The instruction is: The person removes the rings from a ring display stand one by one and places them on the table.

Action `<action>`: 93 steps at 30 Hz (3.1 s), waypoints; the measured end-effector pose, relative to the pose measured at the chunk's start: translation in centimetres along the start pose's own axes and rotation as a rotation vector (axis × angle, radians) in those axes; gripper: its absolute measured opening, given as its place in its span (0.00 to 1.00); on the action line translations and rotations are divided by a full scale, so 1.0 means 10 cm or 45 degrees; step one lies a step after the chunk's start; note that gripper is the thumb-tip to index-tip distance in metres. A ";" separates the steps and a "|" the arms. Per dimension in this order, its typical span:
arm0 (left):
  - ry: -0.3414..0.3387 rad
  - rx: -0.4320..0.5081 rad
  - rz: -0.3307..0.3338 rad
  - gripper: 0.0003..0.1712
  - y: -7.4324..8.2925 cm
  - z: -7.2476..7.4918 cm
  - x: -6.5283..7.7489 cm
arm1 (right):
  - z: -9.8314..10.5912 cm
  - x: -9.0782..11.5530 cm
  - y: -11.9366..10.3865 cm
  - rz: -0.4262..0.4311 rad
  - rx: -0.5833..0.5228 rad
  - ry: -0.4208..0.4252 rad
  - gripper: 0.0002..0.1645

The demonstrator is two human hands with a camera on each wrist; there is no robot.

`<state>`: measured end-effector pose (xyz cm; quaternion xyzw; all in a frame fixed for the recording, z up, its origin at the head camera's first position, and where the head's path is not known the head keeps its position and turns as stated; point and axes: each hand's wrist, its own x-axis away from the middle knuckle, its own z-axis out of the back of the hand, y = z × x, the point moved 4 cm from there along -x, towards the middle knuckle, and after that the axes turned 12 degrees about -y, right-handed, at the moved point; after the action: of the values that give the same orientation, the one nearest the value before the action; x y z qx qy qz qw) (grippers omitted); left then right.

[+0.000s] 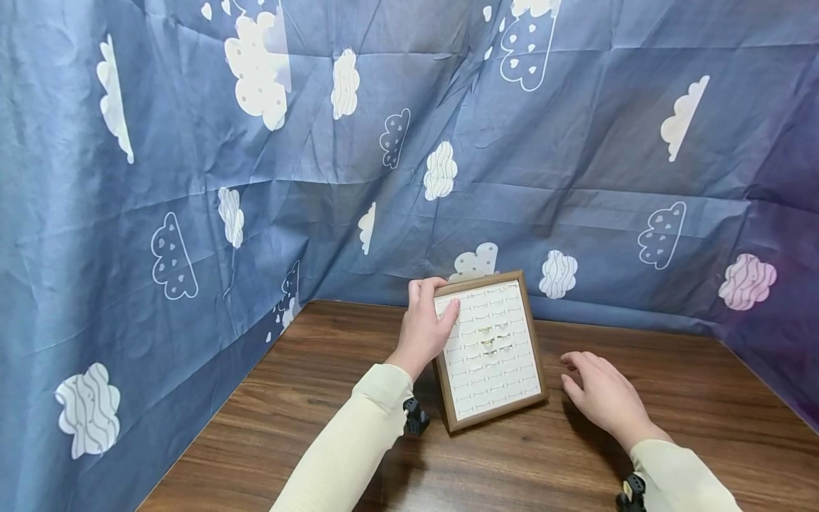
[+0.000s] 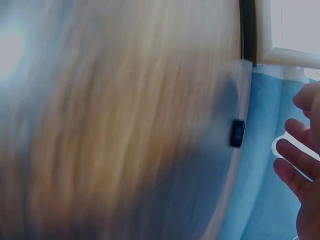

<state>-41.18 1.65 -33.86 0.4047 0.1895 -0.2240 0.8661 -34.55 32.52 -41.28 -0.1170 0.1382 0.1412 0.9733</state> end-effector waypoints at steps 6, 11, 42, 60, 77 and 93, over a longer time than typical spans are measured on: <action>0.002 0.003 -0.004 0.24 -0.01 0.00 0.00 | 0.04 -0.07 -0.17 0.076 -0.032 0.129 0.14; 0.006 0.003 -0.005 0.24 0.00 0.00 0.00 | 0.07 -0.13 -0.29 0.110 -0.067 0.203 0.11; -0.028 0.020 0.013 0.25 -0.02 0.02 0.03 | 0.06 -0.37 -0.82 0.188 -0.140 0.238 0.12; -0.023 0.019 -0.006 0.25 -0.01 0.01 0.01 | 0.06 -0.43 -0.91 0.247 -0.015 0.206 0.08; -0.044 0.032 -0.009 0.27 -0.01 0.01 0.00 | 0.06 -0.48 -0.93 0.295 0.157 0.075 0.08; -0.040 0.035 -0.015 0.26 -0.01 0.02 0.00 | -0.05 -0.40 -0.80 0.382 0.031 0.225 0.10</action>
<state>-41.23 1.43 -33.83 0.4119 0.1753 -0.2380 0.8620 -35.94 23.95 -39.04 -0.0954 0.2409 0.2725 0.9266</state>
